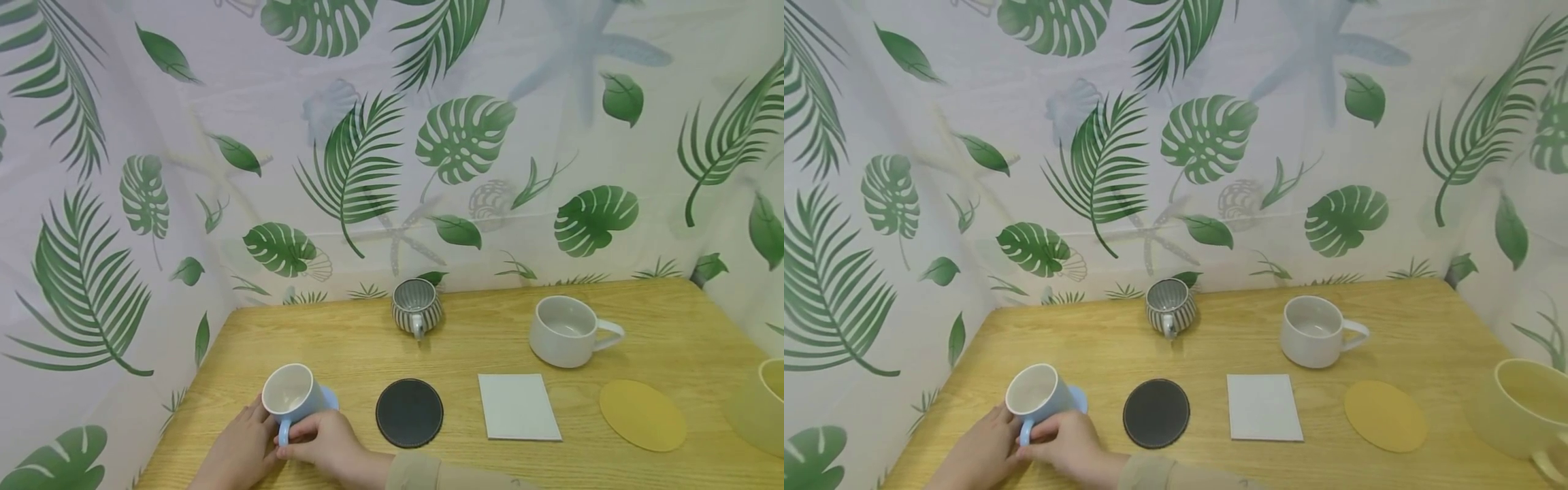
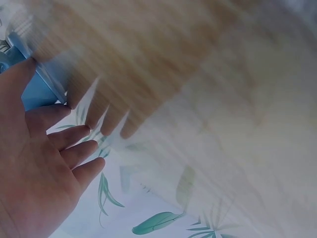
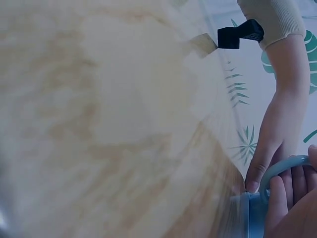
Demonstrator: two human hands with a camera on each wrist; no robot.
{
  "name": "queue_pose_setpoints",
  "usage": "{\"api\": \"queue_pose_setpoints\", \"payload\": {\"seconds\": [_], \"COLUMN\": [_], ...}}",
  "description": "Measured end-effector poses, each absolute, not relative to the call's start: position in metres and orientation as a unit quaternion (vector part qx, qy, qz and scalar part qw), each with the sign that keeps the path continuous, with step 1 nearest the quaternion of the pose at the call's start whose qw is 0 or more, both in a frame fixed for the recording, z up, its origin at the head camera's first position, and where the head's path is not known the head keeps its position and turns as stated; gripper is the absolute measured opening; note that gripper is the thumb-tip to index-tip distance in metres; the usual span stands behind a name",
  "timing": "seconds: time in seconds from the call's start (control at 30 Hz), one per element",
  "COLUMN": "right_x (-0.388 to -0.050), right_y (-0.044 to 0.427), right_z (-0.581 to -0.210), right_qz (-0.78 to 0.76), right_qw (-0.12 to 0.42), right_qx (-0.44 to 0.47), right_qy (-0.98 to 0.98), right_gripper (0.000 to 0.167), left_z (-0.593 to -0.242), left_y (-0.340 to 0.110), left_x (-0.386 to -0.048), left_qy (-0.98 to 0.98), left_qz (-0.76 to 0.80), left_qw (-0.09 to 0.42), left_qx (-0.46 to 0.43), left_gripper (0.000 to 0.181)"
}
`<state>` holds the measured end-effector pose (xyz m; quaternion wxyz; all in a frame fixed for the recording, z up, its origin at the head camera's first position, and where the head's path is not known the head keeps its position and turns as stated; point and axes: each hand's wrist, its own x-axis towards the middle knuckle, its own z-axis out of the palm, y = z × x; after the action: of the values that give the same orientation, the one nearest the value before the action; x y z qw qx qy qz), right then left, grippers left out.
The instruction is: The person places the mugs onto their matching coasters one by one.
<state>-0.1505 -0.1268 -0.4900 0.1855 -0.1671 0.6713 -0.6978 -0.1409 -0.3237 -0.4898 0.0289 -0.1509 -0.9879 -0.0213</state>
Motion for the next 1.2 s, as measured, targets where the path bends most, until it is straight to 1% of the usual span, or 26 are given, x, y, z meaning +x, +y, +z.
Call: {"api": "queue_pose_setpoints", "payload": {"seconds": [0.27, 0.47, 0.67, 0.9, 1.2], "right_x": [-0.155, -0.157, -0.161, -0.162, -0.166], "right_y": [-0.122, -0.116, -0.111, -0.105, -0.099], "right_z": [-0.489, -0.487, -0.487, -0.482, -0.481], "right_qz": [-0.694, -0.707, -0.705, -0.697, -0.696], "right_qw": [0.211, 0.236, 0.244, 0.253, 0.299], "right_qx": [-0.162, -0.161, -0.186, -0.19, -0.193], "right_qy": [0.669, 0.647, 0.64, 0.644, 0.624], "right_gripper": [0.011, 0.013, 0.018, 0.019, 0.022], "left_z": [-0.49, -0.492, -0.492, -0.49, -0.487], "left_y": [-0.324, -0.325, -0.326, -0.33, -0.336], "left_x": [-0.14, -0.14, -0.141, -0.145, -0.145], "left_qy": [-0.989, -0.989, -0.987, -0.987, -0.989], "left_qz": [-0.026, -0.026, -0.032, -0.046, -0.055], "left_qw": [0.024, 0.018, 0.023, -0.006, -0.016], "left_qx": [-0.145, -0.145, -0.154, -0.153, -0.136], "left_gripper": [0.06, 0.069, 0.068, 0.071, 0.072]}}
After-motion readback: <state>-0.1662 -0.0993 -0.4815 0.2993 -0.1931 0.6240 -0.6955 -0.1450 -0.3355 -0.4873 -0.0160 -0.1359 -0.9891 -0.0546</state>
